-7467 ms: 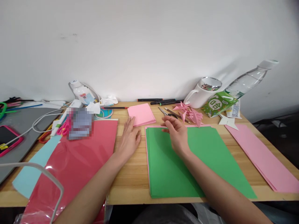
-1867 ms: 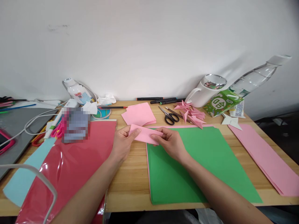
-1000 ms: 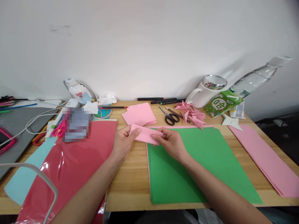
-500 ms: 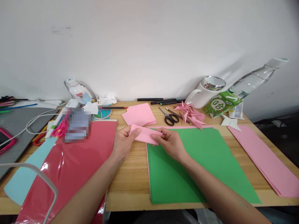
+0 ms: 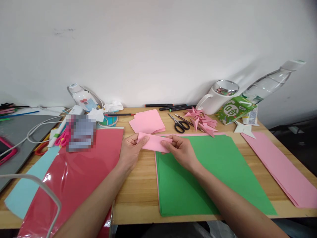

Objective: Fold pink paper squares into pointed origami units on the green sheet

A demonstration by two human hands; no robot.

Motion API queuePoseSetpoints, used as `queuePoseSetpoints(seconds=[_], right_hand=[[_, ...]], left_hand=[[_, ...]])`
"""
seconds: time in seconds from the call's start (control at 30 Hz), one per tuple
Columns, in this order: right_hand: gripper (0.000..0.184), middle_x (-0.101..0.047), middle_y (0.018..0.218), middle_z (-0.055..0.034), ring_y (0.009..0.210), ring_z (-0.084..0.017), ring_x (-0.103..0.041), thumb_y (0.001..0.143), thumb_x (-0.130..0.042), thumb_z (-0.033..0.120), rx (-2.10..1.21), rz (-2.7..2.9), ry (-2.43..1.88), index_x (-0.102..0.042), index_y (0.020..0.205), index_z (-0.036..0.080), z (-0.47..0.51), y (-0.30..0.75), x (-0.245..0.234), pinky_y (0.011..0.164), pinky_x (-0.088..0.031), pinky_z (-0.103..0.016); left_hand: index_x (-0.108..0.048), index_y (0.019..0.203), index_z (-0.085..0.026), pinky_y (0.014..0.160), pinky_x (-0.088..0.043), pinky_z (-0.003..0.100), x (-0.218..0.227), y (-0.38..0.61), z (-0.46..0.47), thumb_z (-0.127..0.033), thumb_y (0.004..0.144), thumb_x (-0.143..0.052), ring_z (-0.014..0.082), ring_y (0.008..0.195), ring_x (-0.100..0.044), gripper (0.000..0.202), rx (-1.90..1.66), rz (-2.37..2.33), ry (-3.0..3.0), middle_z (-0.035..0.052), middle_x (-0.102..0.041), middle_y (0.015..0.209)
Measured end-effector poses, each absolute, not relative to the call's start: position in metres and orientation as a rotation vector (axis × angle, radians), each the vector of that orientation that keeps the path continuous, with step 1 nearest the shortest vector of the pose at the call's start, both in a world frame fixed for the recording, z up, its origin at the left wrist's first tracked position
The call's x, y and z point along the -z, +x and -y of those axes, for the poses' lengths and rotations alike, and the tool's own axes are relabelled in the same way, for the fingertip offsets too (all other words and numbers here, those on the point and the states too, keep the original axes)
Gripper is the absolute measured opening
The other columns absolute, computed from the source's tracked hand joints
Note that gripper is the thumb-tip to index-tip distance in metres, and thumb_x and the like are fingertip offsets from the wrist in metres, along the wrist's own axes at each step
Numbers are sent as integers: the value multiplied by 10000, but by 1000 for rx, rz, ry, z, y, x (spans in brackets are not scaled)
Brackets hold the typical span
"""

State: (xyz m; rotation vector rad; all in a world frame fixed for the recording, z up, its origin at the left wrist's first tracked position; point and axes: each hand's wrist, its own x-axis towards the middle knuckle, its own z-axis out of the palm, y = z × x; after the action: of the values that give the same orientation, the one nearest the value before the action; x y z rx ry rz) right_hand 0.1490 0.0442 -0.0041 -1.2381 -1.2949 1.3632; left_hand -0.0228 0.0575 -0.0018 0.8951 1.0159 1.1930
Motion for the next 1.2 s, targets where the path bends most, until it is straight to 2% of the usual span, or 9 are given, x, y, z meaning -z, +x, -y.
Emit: queuePoseSetpoints(seconds=[0.13, 0.3, 0.43, 0.53, 0.77, 0.87, 1.0, 1.13, 1.2], right_hand=[[372, -477, 540, 28, 493, -92, -405, 701, -620, 517, -1251, 1329, -1336, -517, 617, 170, -48, 154, 4, 441, -289, -212], [254, -476, 550, 29, 500, -109, -445, 699, -607, 400, -1394, 1460, -1432, -532, 618, 172, -54, 171, 3, 447, -353, -225], [162, -412, 492, 53, 455, -80, -358, 681, -585, 284, -1447, 1744, -1569, -546, 586, 160, -57, 188, -3, 415, -234, -208], [85, -457, 512, 45, 472, -88, -379, 667, -555, 203, -1312, 1908, -1691, -613, 657, 141, -58, 193, -9, 431, -239, -215], [141, -647, 713, -55, 654, -170, -559, 709, -528, 167, -916, 2126, -1949, -643, 788, 145, -52, 183, -16, 558, -340, -245], [171, -673, 784, -92, 744, -219, -601, 742, -528, 175, -784, 2198, -2045, -635, 872, 151, -49, 179, -16, 601, -350, -270], [277, -668, 920, -150, 837, -288, -612, 778, -570, 234, -608, 2258, -2149, -604, 1036, 140, -49, 175, -23, 620, -378, -305], [252, -652, 971, -142, 803, -263, -622, 783, -514, 120, -521, 2155, -1887, -679, 953, 205, -28, 171, -47, 640, -441, -329], [265, -674, 914, -55, 796, -234, -628, 798, -510, 189, -864, 2164, -1384, -697, 930, 321, -3, 171, -56, 685, -489, -334]], left_hand=[[-733, 758, -143, 648, -447, 251, -1, -24, -57, -320, 567, -812, 140, 652, -598, 272, -1088, -1105, 910, 35, -704, 706], [-693, 645, -136, 539, -391, 224, 0, -23, -54, -296, 615, -749, 117, 574, -544, 172, -899, -1236, 1108, 21, -656, 636], [-653, 777, -133, 522, -379, 223, 10, -17, -49, -205, 664, -676, 112, 560, -518, 136, -791, -1210, 1370, 2, -613, 636], [-629, 946, -165, 531, -361, 226, 18, -12, -43, -157, 740, -596, 108, 566, -479, 209, -788, -1197, 1692, -25, -562, 647], [-717, 898, -198, 614, -383, 282, 13, -8, -36, -139, 861, -487, 179, 735, -506, 240, -581, -1181, 2307, 49, -574, 729], [-712, 873, -186, 614, -387, 297, 10, -7, -35, -174, 877, -476, 196, 779, -493, 237, -503, -1207, 2444, 78, -550, 835], [-655, 794, -150, 743, -413, 361, 5, -4, -37, -148, 890, -423, 230, 893, -478, 251, -415, -1053, 2600, 109, -536, 968], [-602, 803, -152, 727, -418, 316, 3, -6, -39, -155, 926, -344, 186, 797, -492, 286, -395, -888, 2497, 70, -560, 868], [-597, 789, -167, 716, -415, 297, 2, -8, -39, -160, 917, -358, 178, 792, -496, 271, -430, -882, 2438, 55, -564, 867]])
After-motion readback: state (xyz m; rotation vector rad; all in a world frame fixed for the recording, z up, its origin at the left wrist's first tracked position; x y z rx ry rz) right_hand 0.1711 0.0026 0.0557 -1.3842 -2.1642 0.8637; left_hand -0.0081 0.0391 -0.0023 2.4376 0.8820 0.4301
